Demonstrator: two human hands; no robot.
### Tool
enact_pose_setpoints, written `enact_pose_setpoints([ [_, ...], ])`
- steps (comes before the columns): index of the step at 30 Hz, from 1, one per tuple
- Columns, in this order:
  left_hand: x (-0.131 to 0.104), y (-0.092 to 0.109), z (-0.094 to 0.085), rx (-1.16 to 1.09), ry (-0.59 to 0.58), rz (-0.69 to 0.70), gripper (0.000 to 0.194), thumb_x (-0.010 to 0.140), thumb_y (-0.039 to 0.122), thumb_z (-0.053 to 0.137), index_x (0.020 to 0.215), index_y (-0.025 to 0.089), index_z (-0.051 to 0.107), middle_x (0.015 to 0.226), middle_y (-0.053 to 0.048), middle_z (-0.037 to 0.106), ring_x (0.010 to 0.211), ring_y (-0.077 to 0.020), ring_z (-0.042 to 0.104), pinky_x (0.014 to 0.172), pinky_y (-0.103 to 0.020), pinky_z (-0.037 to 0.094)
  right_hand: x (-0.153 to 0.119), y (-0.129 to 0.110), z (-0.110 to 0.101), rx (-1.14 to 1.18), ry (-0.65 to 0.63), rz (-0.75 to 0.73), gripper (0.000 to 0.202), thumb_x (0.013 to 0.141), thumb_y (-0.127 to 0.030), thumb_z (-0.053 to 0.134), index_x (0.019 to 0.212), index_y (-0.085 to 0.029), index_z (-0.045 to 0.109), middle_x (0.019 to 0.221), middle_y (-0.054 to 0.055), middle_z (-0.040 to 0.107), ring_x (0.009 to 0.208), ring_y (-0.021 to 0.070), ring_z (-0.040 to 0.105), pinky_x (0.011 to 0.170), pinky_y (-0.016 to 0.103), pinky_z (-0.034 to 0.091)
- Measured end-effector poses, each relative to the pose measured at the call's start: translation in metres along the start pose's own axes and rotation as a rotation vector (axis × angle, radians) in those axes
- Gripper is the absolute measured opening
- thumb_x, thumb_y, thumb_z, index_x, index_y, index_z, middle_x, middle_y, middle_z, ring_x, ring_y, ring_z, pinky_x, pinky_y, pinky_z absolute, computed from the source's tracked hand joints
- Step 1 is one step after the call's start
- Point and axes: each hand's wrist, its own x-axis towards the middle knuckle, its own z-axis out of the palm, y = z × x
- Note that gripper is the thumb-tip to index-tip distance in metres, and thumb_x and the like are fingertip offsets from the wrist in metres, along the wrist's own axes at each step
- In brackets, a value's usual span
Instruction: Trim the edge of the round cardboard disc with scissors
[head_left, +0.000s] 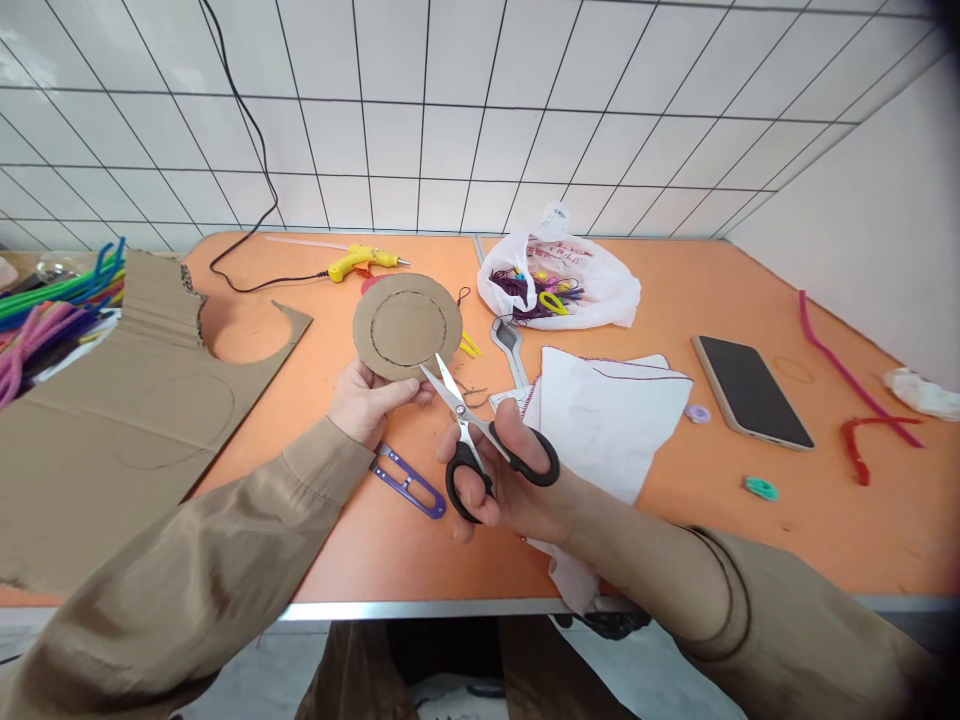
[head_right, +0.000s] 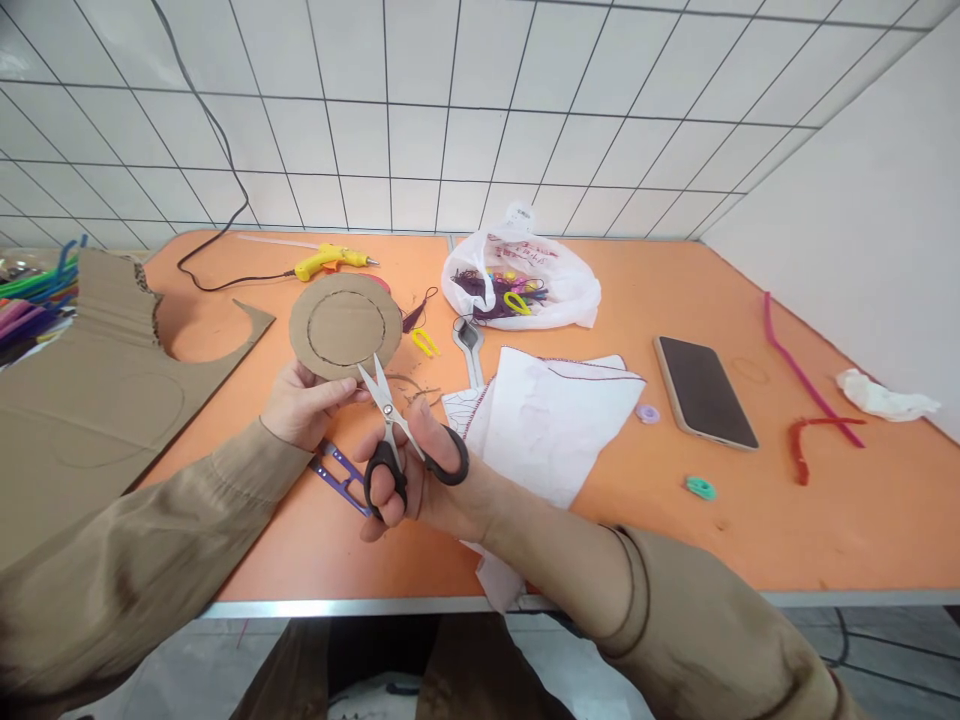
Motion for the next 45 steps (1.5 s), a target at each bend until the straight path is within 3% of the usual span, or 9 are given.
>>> enact_pose_setpoints([
  [8, 0.003, -0.003, -0.001, 0.000, 0.035, 0.046, 0.024, 0.057, 0.021, 0.086, 0.075, 0.015, 0.072, 0.071, -0.004, 0.074, 0.061, -0.0154, 0.067, 0.059, -0.027, 0.057, 0.000, 0.003, -0.001, 0.040, 0.002, 0.017, 0.064, 0.085, -0.072, 0.045, 0.090, -0.012, 0.068, 0.063, 0.001, 0.066, 0.048, 0.0102, 0.058, 0.058, 0.033, 0.058],
  [28, 0.001, -0.005, 0.005, 0.150, 0.107, 0.126, 0.027, 0.057, 0.029, 0.087, 0.073, 0.015, 0.070, 0.071, -0.004, 0.074, 0.060, -0.0163, 0.068, 0.062, -0.029, 0.057, 0.000, 0.003, -0.003, 0.096, -0.030, 0.044, 0.061, 0.088, -0.068, 0.044, 0.091, -0.013, 0.067, 0.060, -0.002, 0.063, 0.044, 0.0071, 0.054, 0.056, 0.031, 0.061],
  [45, -0.007, -0.003, 0.011, 0.100, 0.147, -0.011, 0.037, 0.055, 0.034, 0.089, 0.080, 0.012, 0.073, 0.078, -0.009, 0.077, 0.079, -0.0249, 0.074, 0.076, -0.035, 0.061, 0.000, 0.001, -0.004, 0.101, -0.024, 0.064, 0.071, 0.084, -0.077, 0.033, 0.091, -0.014, 0.066, 0.056, -0.004, 0.057, 0.040, 0.0053, 0.047, 0.052, 0.028, 0.059],
])
